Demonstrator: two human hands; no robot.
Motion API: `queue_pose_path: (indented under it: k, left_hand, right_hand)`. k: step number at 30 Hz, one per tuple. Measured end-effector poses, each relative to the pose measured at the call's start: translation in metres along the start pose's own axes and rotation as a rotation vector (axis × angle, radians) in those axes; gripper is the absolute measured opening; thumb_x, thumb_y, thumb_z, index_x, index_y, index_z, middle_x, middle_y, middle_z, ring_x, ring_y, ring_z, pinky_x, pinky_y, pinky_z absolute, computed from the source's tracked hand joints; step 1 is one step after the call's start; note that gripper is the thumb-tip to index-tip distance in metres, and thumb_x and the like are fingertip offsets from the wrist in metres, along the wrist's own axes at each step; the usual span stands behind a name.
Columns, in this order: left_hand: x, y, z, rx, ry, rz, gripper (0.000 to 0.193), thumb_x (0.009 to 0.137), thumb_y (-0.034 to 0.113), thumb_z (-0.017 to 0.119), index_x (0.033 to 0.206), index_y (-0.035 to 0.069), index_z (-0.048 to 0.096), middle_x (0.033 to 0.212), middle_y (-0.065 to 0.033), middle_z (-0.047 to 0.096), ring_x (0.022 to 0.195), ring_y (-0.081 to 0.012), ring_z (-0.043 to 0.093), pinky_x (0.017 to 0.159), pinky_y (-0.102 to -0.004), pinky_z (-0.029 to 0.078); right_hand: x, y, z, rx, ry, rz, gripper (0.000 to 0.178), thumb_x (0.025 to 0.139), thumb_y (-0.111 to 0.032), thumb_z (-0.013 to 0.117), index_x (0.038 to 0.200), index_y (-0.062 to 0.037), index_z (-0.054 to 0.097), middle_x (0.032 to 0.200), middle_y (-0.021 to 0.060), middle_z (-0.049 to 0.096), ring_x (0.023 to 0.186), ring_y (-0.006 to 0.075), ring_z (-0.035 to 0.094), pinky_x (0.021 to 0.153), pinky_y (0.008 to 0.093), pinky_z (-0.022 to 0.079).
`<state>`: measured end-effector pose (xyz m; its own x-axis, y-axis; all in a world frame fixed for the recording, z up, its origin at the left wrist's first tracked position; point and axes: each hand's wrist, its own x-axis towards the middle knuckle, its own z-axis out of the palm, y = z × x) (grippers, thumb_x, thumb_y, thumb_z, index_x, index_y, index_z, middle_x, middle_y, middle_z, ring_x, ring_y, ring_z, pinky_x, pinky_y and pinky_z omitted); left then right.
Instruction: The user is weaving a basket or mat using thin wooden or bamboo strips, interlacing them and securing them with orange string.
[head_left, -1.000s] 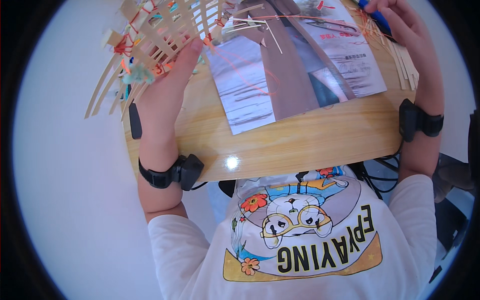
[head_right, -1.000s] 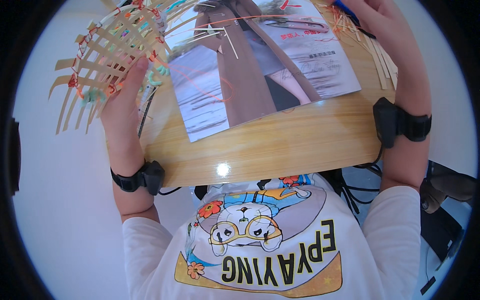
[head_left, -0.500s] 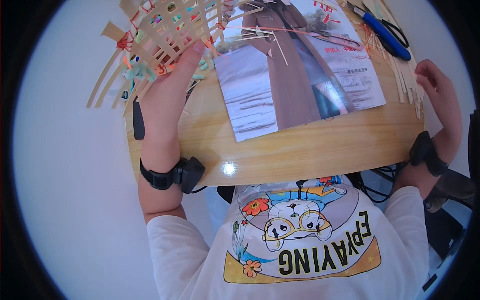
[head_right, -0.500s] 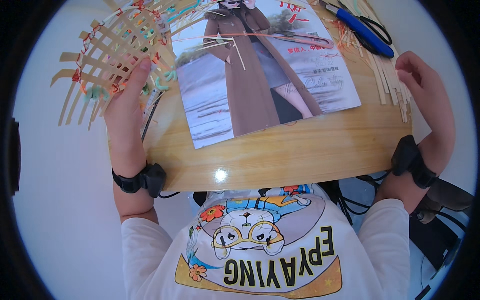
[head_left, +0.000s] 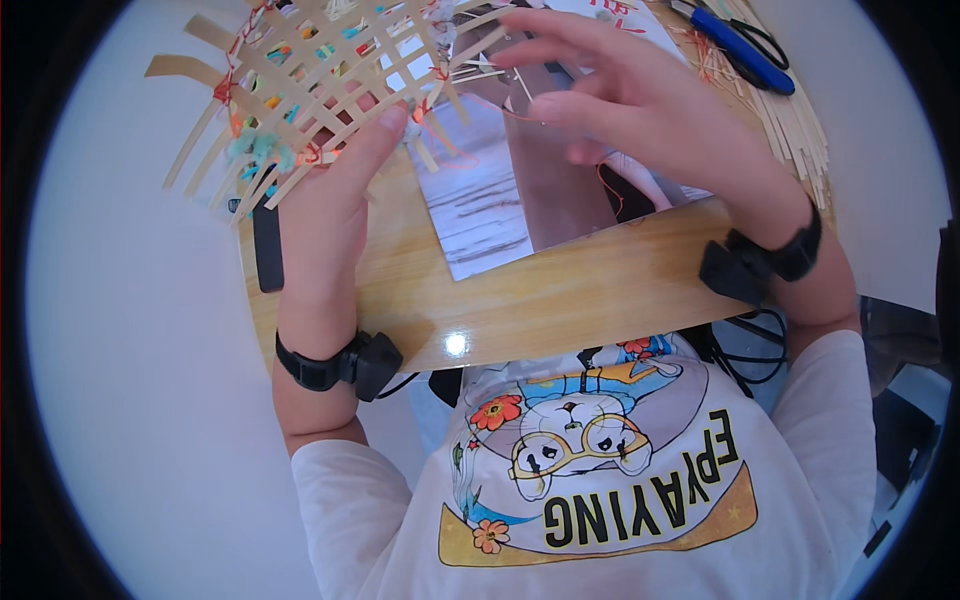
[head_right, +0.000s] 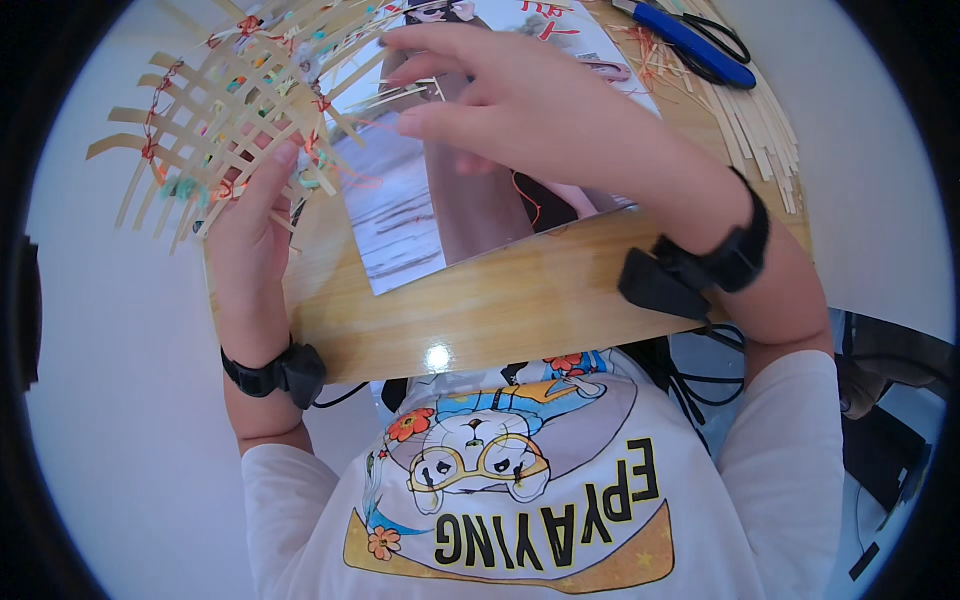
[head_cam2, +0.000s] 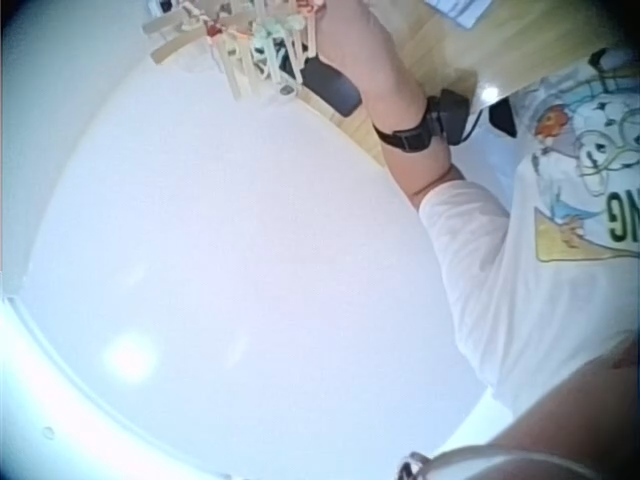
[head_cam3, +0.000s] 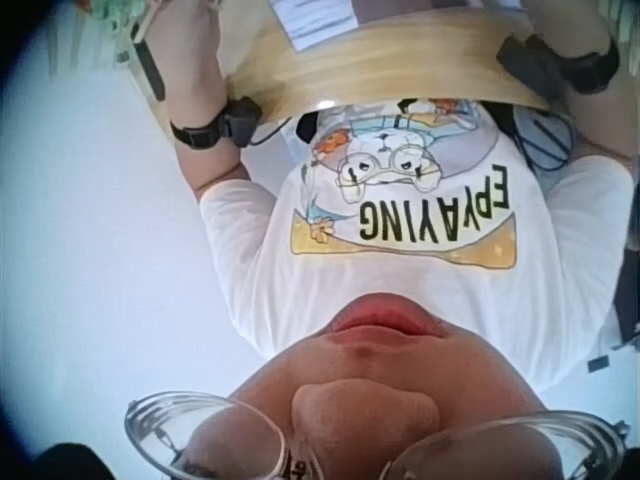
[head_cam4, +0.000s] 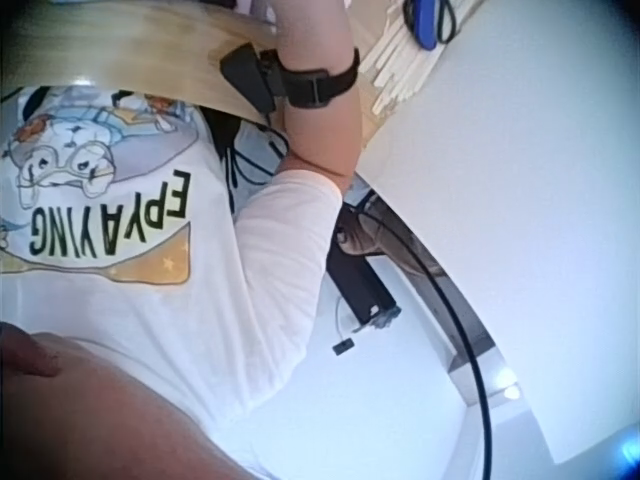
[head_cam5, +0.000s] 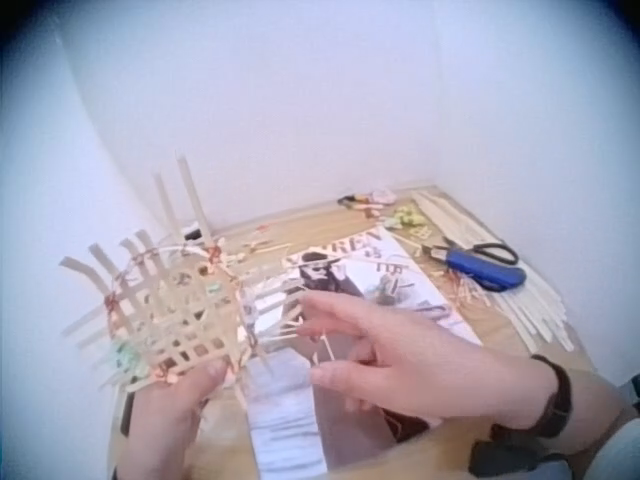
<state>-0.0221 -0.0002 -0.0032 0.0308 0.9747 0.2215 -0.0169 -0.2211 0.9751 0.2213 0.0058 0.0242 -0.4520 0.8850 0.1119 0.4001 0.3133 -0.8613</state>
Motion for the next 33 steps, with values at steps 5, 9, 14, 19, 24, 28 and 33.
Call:
queue_pose_path:
  k: [5, 9, 14, 19, 24, 28, 33]
  left_hand:
    - [-0.001, 0.000, -0.002, -0.089, 0.000, -0.060, 0.036, 0.083, 0.008, 0.068, 0.117, 0.001, 0.059, 0.110, -0.0066, 0.064, 0.100, -0.0129, 0.060, 0.089, -0.0268, 0.046]
    - [-0.004, 0.000, -0.001, -0.160, -0.059, -0.090, 0.035, 0.084, 0.008, 0.068, 0.116, 0.000, 0.059, 0.110, -0.0070, 0.065, 0.100, -0.0134, 0.061, 0.089, -0.0275, 0.046]
    - [-0.004, 0.001, 0.004, -0.127, -0.086, -0.067, 0.034, 0.084, 0.007, 0.068, 0.116, 0.000, 0.059, 0.110, -0.0074, 0.065, 0.101, -0.0139, 0.061, 0.090, -0.0276, 0.046]
    - [-0.002, 0.002, 0.001, -0.116, -0.064, -0.075, 0.034, 0.083, 0.006, 0.068, 0.116, 0.000, 0.059, 0.109, -0.0072, 0.065, 0.100, -0.0139, 0.061, 0.090, -0.0272, 0.046]
    - [0.000, -0.001, -0.002, -0.069, -0.050, -0.030, 0.032, 0.083, 0.006, 0.068, 0.113, 0.000, 0.061, 0.107, -0.0073, 0.066, 0.097, -0.0138, 0.063, 0.088, -0.0269, 0.047]
    - [0.001, -0.003, -0.004, -0.080, -0.038, -0.037, 0.030, 0.082, 0.006, 0.069, 0.112, 0.000, 0.062, 0.105, -0.0071, 0.067, 0.096, -0.0134, 0.063, 0.087, -0.0272, 0.048]
    - [0.002, -0.004, -0.005, -0.071, -0.029, -0.059, 0.031, 0.082, 0.006, 0.069, 0.112, 0.000, 0.062, 0.106, -0.0072, 0.066, 0.096, -0.0134, 0.062, 0.087, -0.0274, 0.048]
  right_hand:
    - [0.015, 0.034, 0.027, 0.719, 0.042, 0.102, 0.059, 0.089, -0.019, 0.063, 0.137, 0.0061, 0.037, 0.117, 0.0165, 0.058, 0.069, 0.0154, 0.063, 0.062, 0.0252, 0.053]
    - [0.016, 0.033, 0.037, 0.707, -0.112, 0.086, 0.056, 0.090, -0.020, 0.063, 0.136, 0.0031, 0.041, 0.112, 0.0140, 0.059, 0.069, 0.0146, 0.063, 0.063, 0.0251, 0.053]
    - [0.018, 0.037, 0.033, 0.622, -0.208, 0.178, 0.030, 0.090, -0.020, 0.062, 0.113, -0.0010, 0.061, 0.083, 0.0012, 0.060, 0.065, 0.0065, 0.054, 0.057, 0.0201, 0.047]
    - [0.008, 0.046, 0.005, 0.447, -0.224, 0.138, 0.016, 0.092, -0.017, 0.059, 0.102, -0.0051, 0.063, 0.086, -0.0024, 0.061, 0.060, 0.0032, 0.046, 0.055, 0.0175, 0.037]
    - [0.000, 0.050, -0.023, 0.453, -0.197, 0.051, 0.015, 0.093, -0.019, 0.058, 0.098, -0.0062, 0.062, 0.087, -0.0038, 0.060, 0.057, 0.0024, 0.042, 0.053, 0.0173, 0.034]
    - [-0.011, 0.062, -0.034, 0.375, -0.081, 0.131, 0.016, 0.092, -0.022, 0.058, 0.097, -0.0077, 0.064, 0.082, -0.0054, 0.058, 0.057, 0.0018, 0.040, 0.051, 0.0173, 0.032]
    - [-0.021, 0.070, -0.044, 0.307, -0.076, 0.177, 0.015, 0.091, -0.022, 0.059, 0.095, -0.0096, 0.065, 0.075, -0.0073, 0.056, 0.057, 0.0018, 0.038, 0.051, 0.0170, 0.030]
